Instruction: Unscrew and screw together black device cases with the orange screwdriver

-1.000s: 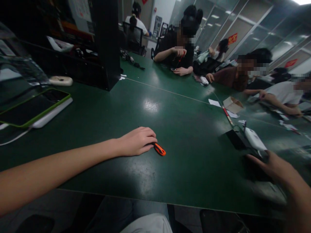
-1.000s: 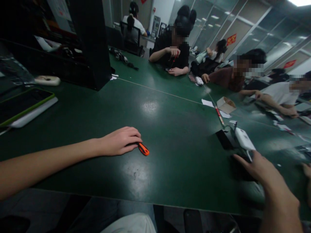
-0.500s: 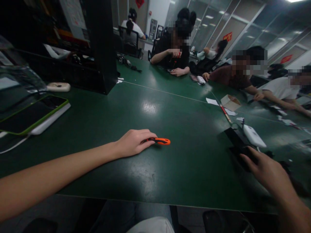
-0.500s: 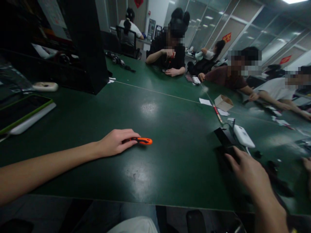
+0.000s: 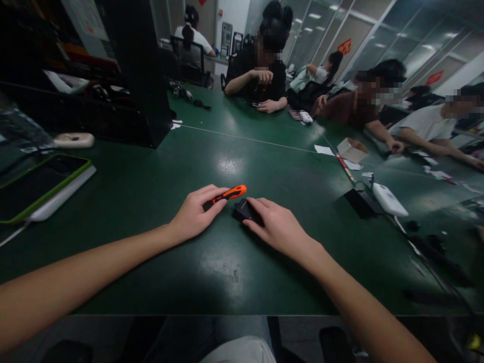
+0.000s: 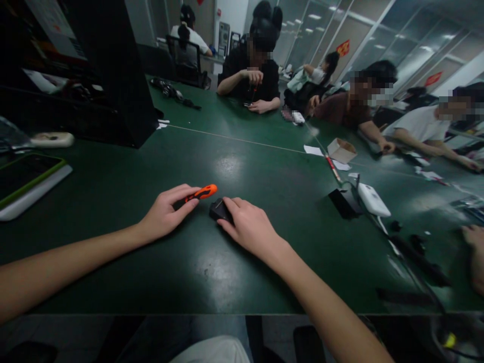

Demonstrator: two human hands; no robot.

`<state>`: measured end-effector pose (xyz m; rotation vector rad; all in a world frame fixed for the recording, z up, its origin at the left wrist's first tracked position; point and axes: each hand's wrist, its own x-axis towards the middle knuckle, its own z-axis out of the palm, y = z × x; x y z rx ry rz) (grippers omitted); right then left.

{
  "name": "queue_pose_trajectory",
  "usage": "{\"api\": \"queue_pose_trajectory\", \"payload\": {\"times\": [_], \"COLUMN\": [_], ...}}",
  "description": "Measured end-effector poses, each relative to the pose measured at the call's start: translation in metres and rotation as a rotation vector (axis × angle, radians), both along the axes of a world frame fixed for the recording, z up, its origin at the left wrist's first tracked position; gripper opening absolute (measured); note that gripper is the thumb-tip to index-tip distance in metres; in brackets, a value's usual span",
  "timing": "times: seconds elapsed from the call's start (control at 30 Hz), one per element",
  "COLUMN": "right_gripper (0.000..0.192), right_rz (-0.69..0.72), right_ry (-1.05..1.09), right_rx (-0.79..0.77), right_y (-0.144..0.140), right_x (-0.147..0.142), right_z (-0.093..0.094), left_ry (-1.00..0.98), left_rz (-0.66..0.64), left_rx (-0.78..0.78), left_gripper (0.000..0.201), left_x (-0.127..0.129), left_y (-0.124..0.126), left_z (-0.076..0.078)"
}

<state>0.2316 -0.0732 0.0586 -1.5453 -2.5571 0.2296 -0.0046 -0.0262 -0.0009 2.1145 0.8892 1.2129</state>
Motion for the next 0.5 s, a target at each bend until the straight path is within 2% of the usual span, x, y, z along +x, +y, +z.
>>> {"api": "queue_pose_trajectory", "payload": {"times": [0.1, 0.2, 0.3, 0.37, 0.5], "right_gripper": [0.056, 0.059, 0.043, 0.032, 0.030], "right_rz": [0.018, 0.004, 0.124, 0.230, 0.332], "right_ry": [0.192, 0.325, 0.340, 0.300, 0.252], "right_rx": [0.016, 0.011, -0.084, -0.094, -0.042], "right_y": [0.012, 0.025, 0.036, 0.038, 0.037], "right_x": [-0.006, -0.007, -0.016, -0.026, -0.042], "right_z": [0.013, 0.036, 0.059, 0.071, 0.082], "left_ry": [-0.019, -0.042, -0.058, -0.075, -0.144], "left_rz": [0.020, 0.028, 0.033, 0.036, 0.041], "left_rx": [-0.001, 0.028, 0.066, 0.109, 0.226], "left_gripper": [0.028, 0.028, 0.027, 0.025, 0.020], "left_x": [0.000, -0.001, -0.002, -0.003, -0.003], "left_y": [0.001, 0.000, 0.000, 0.000, -0.001], "left_z": [-0.001, -0.002, -0.002, -0.003, -0.002]}}
